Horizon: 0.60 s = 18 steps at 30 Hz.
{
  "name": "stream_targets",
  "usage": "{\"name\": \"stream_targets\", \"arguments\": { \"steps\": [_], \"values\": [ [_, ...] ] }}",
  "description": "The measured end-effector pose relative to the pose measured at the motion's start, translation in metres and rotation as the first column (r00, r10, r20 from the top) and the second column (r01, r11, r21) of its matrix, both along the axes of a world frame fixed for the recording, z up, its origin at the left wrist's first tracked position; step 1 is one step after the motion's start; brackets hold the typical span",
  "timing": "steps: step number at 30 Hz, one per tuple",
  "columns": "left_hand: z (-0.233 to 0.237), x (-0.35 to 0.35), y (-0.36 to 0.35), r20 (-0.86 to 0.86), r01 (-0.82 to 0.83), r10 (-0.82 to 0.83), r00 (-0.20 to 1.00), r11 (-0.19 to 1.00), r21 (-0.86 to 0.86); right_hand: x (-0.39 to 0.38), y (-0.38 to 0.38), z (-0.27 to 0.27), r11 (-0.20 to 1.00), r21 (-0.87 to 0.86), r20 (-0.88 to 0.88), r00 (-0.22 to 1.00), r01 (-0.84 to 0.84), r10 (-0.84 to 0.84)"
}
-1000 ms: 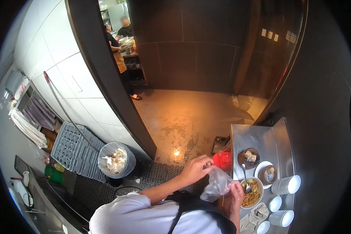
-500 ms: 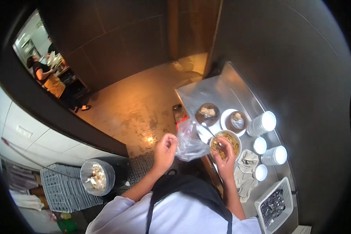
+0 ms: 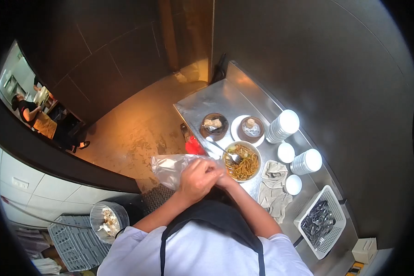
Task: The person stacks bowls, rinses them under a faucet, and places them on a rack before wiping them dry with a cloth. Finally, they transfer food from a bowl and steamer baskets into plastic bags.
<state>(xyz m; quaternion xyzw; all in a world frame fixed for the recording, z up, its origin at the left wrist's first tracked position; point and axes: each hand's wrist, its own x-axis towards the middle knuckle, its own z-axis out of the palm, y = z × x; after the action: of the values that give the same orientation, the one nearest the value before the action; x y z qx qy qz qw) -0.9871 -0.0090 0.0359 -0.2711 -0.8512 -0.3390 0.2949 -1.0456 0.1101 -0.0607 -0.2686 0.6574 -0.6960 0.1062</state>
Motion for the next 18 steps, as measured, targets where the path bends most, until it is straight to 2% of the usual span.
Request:
{"name": "stream_targets", "arguments": {
  "steps": [3,5,7,9,11,12,13,15,16,18],
  "values": [
    [-0.012,0.007,0.017,-0.040,0.179,-0.182,0.983,0.982,-0.068,-0.005,0.007,0.014,0.961,0.187,-0.102,0.977,0.202,-0.186],
    [-0.017,0.016,0.025,0.027,0.278,-0.277,0.961,0.958,-0.074,-0.011,0.009,0.027,0.900,0.298,-0.195,0.943,0.318,-0.269],
    [-0.023,0.017,0.028,0.071,0.323,-0.319,0.945,0.944,-0.071,-0.021,0.012,0.032,0.913,0.187,-0.223,0.921,0.362,-0.319],
    [-0.027,0.017,0.030,0.131,0.326,-0.319,0.939,0.945,-0.034,-0.035,0.031,0.035,0.937,-0.140,-0.166,0.926,0.319,-0.340],
    [-0.026,0.017,0.033,0.143,0.272,-0.267,0.953,0.962,-0.013,-0.055,0.048,0.035,0.915,-0.221,-0.127,0.920,0.338,-0.371],
    [-0.022,0.015,0.036,0.124,0.217,-0.214,0.969,0.976,-0.012,-0.071,0.054,0.031,0.912,-0.143,-0.129,0.907,0.384,-0.402],
    [-0.020,0.013,0.038,0.106,0.164,-0.161,0.981,0.986,-0.012,-0.094,0.057,0.020,0.911,-0.026,-0.203,0.890,0.412,-0.409],
    [-0.023,0.023,0.036,0.210,0.006,-0.014,0.978,0.999,0.038,-0.155,0.055,-0.011,0.852,0.227,-0.416,0.838,0.472,-0.353],
    [-0.024,0.027,0.035,0.257,-0.081,0.065,0.964,0.995,0.051,-0.188,0.045,-0.029,0.791,0.345,-0.540,0.796,0.506,-0.274],
    [-0.029,0.037,0.032,0.309,-0.180,0.159,0.938,0.983,0.041,-0.226,0.026,-0.060,0.621,0.621,-0.638,0.769,0.478,0.045]
  ]
}}
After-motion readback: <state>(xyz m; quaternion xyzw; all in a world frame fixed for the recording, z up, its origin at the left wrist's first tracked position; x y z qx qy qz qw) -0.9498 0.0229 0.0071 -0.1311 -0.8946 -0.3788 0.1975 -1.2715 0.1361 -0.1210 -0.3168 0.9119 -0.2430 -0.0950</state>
